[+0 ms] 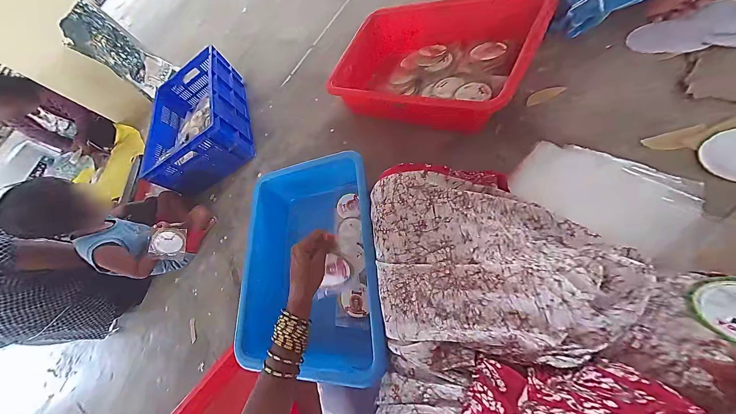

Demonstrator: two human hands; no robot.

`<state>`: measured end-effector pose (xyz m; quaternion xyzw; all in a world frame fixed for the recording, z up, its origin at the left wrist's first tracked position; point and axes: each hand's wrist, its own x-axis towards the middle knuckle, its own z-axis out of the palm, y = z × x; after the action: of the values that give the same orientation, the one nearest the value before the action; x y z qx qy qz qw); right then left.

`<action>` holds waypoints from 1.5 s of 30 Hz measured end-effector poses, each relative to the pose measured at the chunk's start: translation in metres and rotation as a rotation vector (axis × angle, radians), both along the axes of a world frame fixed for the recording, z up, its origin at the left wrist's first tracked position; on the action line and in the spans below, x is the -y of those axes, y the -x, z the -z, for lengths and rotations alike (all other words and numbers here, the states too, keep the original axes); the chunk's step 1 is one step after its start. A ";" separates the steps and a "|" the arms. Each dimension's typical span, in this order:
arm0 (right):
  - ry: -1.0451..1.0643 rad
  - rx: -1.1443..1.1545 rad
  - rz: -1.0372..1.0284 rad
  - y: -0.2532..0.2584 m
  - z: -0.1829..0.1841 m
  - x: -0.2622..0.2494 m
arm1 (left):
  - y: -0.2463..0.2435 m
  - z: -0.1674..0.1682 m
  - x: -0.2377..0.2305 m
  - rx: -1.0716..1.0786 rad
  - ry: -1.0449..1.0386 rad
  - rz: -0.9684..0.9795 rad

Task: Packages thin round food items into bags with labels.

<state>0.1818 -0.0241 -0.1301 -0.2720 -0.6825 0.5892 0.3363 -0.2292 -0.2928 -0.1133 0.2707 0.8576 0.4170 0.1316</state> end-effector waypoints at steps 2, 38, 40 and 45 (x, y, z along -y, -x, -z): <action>-0.037 0.061 -0.015 0.003 -0.003 0.002 | -0.010 0.032 0.019 0.230 0.162 0.046; -0.075 0.425 0.591 -0.047 0.004 -0.055 | -0.138 0.130 -0.430 -0.105 0.506 0.702; -0.098 0.411 0.589 -0.046 0.002 -0.055 | -0.134 0.130 -0.428 -0.107 0.537 0.702; -0.302 0.387 0.650 -0.037 0.003 -0.060 | -0.142 0.124 -0.415 -0.024 0.092 0.602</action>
<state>0.2191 0.0361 -0.1334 -0.5270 -0.6905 0.2835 0.4064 -0.0874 0.1224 -0.2377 0.5112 0.7585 0.3166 0.2512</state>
